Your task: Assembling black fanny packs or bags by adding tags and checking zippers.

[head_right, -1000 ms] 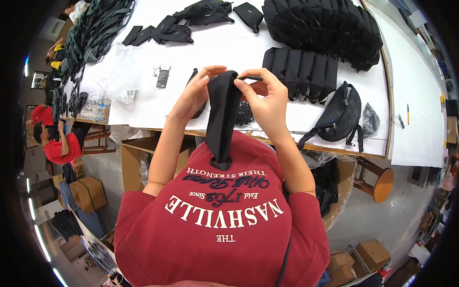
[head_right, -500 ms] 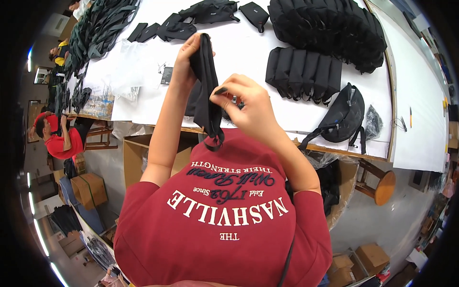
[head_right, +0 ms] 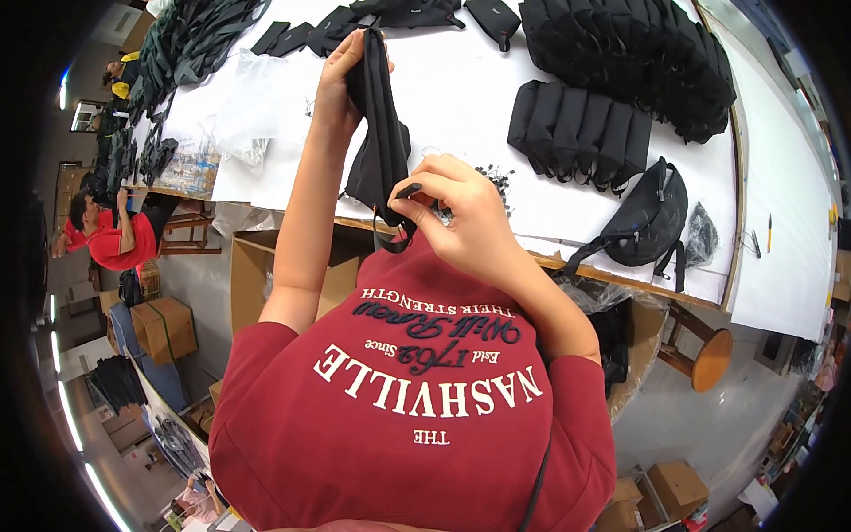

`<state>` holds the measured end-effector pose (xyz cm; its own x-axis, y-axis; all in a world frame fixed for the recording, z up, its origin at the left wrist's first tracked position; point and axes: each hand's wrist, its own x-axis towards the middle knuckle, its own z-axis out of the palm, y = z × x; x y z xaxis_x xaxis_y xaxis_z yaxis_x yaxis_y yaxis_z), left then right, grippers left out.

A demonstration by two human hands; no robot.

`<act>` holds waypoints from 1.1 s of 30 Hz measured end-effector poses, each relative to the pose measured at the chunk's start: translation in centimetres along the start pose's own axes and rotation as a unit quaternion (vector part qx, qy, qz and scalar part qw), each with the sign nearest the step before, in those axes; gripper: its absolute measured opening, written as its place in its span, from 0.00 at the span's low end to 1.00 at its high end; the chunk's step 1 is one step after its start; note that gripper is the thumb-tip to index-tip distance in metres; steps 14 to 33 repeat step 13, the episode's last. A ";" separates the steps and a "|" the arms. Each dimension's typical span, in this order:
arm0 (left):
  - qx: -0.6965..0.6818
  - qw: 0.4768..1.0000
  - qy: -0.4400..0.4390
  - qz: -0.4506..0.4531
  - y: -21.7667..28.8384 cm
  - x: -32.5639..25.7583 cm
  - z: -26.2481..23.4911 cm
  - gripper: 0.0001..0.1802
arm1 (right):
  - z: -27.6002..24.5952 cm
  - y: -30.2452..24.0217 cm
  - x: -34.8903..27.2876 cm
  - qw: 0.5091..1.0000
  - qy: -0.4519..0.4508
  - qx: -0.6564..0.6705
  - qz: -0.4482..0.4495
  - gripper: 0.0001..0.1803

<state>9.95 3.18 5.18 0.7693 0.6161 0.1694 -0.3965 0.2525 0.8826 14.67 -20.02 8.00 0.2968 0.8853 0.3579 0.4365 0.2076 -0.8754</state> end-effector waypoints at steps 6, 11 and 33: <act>-0.030 0.999 0.031 -0.020 0.6 -0.5 0.1 0.10 | -1.0 0.1 0.4 0.981 0.120 -0.135 -0.068 0.16; -0.143 0.961 0.120 -0.202 -1.3 -2.1 -2.2 0.12 | -3.3 -1.2 0.1 0.945 -0.026 -0.311 -0.098 0.32; -0.149 0.946 0.190 -0.215 -3.0 -3.3 -1.5 0.15 | -3.2 -0.7 0.0 0.936 -0.085 -0.326 -0.099 0.34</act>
